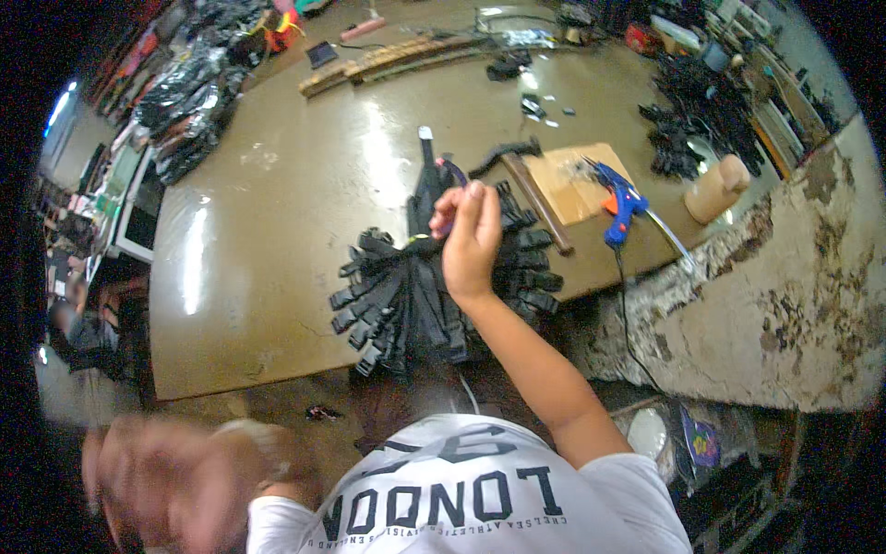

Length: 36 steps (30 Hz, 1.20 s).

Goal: The person repeatedly picks black plastic straps from a pile on the table, threads a small purple plastic piece onto each strap, and places the finished strap back into the pile. The person then gathers the pile and ties it with a yellow rubber band.

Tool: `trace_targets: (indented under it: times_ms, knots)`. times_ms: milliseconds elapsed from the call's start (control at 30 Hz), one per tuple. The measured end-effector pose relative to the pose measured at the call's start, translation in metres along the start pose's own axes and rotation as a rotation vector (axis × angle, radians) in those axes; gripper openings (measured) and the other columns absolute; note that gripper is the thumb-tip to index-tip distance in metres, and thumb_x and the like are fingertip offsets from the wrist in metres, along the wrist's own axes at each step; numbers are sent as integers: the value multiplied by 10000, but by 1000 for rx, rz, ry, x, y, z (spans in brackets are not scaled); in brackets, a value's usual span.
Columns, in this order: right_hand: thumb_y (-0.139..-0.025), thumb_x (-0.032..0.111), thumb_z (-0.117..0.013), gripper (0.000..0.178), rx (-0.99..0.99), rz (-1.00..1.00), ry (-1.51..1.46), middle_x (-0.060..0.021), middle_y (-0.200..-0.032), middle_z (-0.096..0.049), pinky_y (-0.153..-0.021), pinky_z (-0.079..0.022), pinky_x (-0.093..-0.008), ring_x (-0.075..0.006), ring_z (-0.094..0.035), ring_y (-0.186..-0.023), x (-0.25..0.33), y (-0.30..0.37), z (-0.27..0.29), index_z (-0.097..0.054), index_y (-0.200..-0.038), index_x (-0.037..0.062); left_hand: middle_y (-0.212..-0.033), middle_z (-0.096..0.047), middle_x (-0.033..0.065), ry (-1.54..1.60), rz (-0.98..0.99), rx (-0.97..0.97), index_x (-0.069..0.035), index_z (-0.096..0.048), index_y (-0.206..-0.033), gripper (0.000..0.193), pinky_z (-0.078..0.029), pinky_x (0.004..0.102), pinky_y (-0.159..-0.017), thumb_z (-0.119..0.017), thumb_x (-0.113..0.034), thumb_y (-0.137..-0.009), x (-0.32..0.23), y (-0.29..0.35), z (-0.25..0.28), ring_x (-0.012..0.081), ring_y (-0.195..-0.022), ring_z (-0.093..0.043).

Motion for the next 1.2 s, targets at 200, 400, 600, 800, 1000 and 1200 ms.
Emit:
trace_targets:
  times_ms: [200, 400, 600, 800, 1000, 1200]
  knots:
    - [-1076, 338, -351, 329, 25, -2, 22, -26, -812, -556, -552, -449, -228, -80, -537, -632, -1, 0, -2, -444, -895, 80, -1295, -451, 154, 252, 1167, -692, -112, -393, -1314, 576, -492, 317, -984, -545, 122, -810, 121, 136, 52, 291, -1204, -482]
    - [-1076, 334, -351, 320, 10, -7, 16, -25, -811, -557, -550, -448, -228, -82, -537, -622, 0, 0, 1, -422, -887, 85, -1255, -479, 152, 446, 1167, -655, -102, -420, -1265, 535, -518, 299, -941, -533, 138, -800, 126, 142, 42, 277, -1173, -512]
    - [-1076, 338, -343, 325, -20, -10, -4, -27, -812, -552, -552, -451, -227, -80, -532, -616, 1, 2, 1, -421, -883, 89, -1250, -561, 148, -698, 1082, 435, -25, -582, -1165, 326, -424, 406, -1019, -650, -160, -876, 162, 122, 48, 299, -1166, -531]
    - [-1077, 337, -333, 348, -136, 43, 238, -67, -921, -586, -766, -479, -277, -148, -577, -815, 1, -6, 9, -475, -1004, 28, -977, -688, 171, -1377, 1013, 1441, -13, -708, -1047, 687, -355, 535, -982, -554, -654, -851, 218, 130, 66, 345, -1134, -521]
    - [-1060, 447, -282, 578, -204, -258, 312, -248, -1297, -549, -1053, -374, -403, -332, -530, -1219, -38, -28, 17, -458, -1287, -54, -1059, -651, 327, -1109, 1463, 1458, 58, -716, -874, 942, -236, 645, -1052, -258, -764, -904, 248, 150, 65, 487, -1081, -599]
    - [-1063, 450, -265, 520, -136, -344, -23, -215, -1305, -479, -926, -502, -432, -339, -575, -1087, -40, -30, -32, -349, -1317, 4, -1076, -627, 336, -1198, 1494, 1042, 78, -623, -1010, 753, -346, 516, -1025, -332, -616, -972, 233, 148, 71, 485, -1092, -576]
Point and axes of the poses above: each hand's wrist, its own y-axis away from the middle knuckle, its own z-axis out of the back of the hand, x = y × z, the point moved 4 cm from there along -y, towards the middle knuckle
